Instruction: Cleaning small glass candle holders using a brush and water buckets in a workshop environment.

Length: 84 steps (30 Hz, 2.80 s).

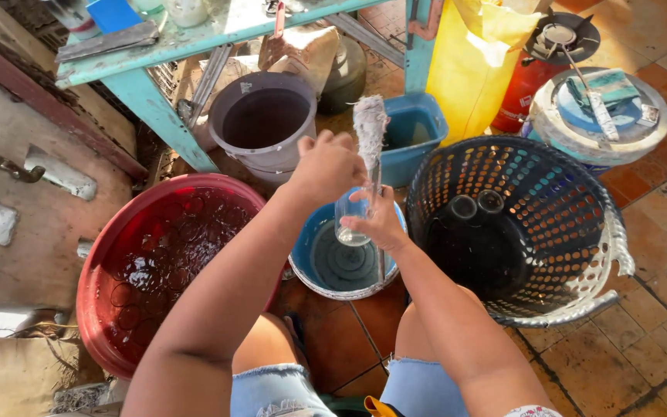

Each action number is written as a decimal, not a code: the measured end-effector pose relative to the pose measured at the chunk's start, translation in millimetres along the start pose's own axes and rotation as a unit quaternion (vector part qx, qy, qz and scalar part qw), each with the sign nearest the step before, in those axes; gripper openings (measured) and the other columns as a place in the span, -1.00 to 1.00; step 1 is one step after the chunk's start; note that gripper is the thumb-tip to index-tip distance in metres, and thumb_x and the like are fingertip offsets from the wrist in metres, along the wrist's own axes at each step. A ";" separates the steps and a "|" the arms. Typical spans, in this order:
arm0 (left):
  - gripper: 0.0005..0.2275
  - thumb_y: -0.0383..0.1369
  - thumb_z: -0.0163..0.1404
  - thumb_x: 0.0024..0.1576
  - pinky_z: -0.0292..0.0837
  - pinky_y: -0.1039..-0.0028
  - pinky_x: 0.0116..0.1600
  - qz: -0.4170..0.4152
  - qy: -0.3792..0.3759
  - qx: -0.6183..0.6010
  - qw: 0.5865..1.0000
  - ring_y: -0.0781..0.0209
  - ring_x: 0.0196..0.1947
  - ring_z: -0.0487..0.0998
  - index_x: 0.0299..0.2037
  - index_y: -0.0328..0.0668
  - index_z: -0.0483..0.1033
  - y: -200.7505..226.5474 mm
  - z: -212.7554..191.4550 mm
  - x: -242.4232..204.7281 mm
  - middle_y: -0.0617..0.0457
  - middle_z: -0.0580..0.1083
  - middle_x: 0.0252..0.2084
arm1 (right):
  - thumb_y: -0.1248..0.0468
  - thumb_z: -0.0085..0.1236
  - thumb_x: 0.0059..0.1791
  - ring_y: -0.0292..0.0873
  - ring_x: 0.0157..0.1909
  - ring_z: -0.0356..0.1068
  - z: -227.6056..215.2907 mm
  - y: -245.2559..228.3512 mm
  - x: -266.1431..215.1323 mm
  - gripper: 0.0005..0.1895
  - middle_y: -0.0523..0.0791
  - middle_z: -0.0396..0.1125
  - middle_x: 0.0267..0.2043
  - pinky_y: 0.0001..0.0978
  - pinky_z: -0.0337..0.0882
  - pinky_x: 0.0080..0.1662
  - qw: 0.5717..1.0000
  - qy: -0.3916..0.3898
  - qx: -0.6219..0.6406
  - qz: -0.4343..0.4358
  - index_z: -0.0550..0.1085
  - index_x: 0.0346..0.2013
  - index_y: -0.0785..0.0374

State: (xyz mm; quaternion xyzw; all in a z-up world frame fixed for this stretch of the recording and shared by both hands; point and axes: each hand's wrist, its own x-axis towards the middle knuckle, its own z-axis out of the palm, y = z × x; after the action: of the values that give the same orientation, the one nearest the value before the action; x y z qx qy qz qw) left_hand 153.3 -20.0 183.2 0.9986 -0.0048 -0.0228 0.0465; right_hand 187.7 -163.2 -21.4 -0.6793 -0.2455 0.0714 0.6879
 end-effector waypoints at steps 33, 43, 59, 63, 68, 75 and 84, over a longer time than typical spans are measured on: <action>-0.54 -0.19 -0.10 0.31 0.40 -0.04 0.26 -0.323 -0.021 -0.395 0.860 -0.36 0.20 0.49 0.45 0.17 0.25 -40.8 104.5 -161.2 -0.37 0.51 0.13 | -0.11 0.38 -0.14 0.17 -0.13 0.55 -26.5 -8.5 2.9 -0.51 0.03 0.47 -0.15 0.13 0.62 -0.07 0.818 0.158 0.465 0.298 0.49 -0.09 0.10; -0.62 0.06 -0.22 0.22 0.61 0.10 -0.17 -0.413 -0.044 -0.091 0.905 -0.06 -0.31 0.71 -0.34 0.00 0.50 -48.5 301.8 -115.9 0.02 0.61 -0.40 | -0.24 0.30 -0.17 0.40 -0.07 0.50 2.0 9.0 1.7 -0.27 0.21 0.40 -0.17 0.24 0.57 -0.07 0.754 0.135 0.452 0.457 0.34 -0.04 0.26; -0.74 -0.20 0.00 0.19 0.54 0.09 0.02 -0.342 -0.076 -0.373 0.859 -0.09 -0.16 0.67 0.05 0.01 0.52 -59.2 114.7 -220.7 -0.13 0.62 -0.31 | -0.21 0.28 -0.15 0.26 -0.02 0.49 3.7 52.1 14.9 -0.38 0.05 0.47 -0.02 0.21 0.57 0.05 0.682 0.223 0.483 0.501 0.43 -0.02 0.13; -0.46 -0.30 -0.17 0.23 0.37 0.33 0.00 -0.355 -0.093 -0.420 0.830 0.03 -0.22 0.58 0.47 0.37 0.15 -37.5 79.4 -233.3 -0.01 0.49 0.01 | -0.25 0.17 -0.09 0.12 0.09 0.40 11.4 27.3 15.2 -0.19 0.11 0.38 0.13 -0.04 0.53 0.03 0.680 0.215 0.498 0.494 0.36 0.26 0.23; -0.48 -0.24 -0.08 0.24 0.27 0.49 0.27 -0.334 -0.082 -0.457 0.820 0.25 0.32 0.42 0.44 0.55 0.23 -30.7 83.6 -240.2 0.20 0.41 0.38 | -0.28 0.24 -0.16 0.13 0.12 0.39 22.6 32.7 18.9 -0.13 0.11 0.36 0.18 -0.03 0.54 0.04 0.673 0.223 0.483 0.514 0.35 0.25 0.19; -0.51 -0.15 -0.24 0.29 0.39 0.28 0.02 -0.298 -0.175 -0.329 0.879 -0.13 0.05 0.56 0.46 0.67 0.15 -3.4 81.1 -229.4 -0.10 0.56 0.05 | -0.24 0.23 -0.19 0.16 0.27 0.35 28.7 5.8 11.5 -0.07 0.15 0.34 0.28 0.09 0.32 0.30 0.665 0.182 0.493 0.531 0.35 0.31 0.27; -0.51 -0.14 -0.19 0.29 0.38 0.43 0.02 -0.314 -0.159 -0.365 0.862 -0.02 -0.05 0.62 0.45 0.74 0.17 8.8 78.0 -228.3 -0.13 0.61 -0.08 | -0.30 0.11 -0.22 0.16 0.06 0.34 15.2 -6.2 9.1 -0.08 0.15 0.35 0.08 0.12 0.32 0.15 0.728 0.075 0.463 0.501 0.39 0.19 0.33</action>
State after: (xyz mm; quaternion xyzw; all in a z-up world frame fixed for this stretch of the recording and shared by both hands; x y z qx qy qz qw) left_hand -78.4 -33.3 116.7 0.8416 0.3107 -0.1945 0.3967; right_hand 187.6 -146.1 -13.9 -0.3043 0.2464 0.4591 0.7974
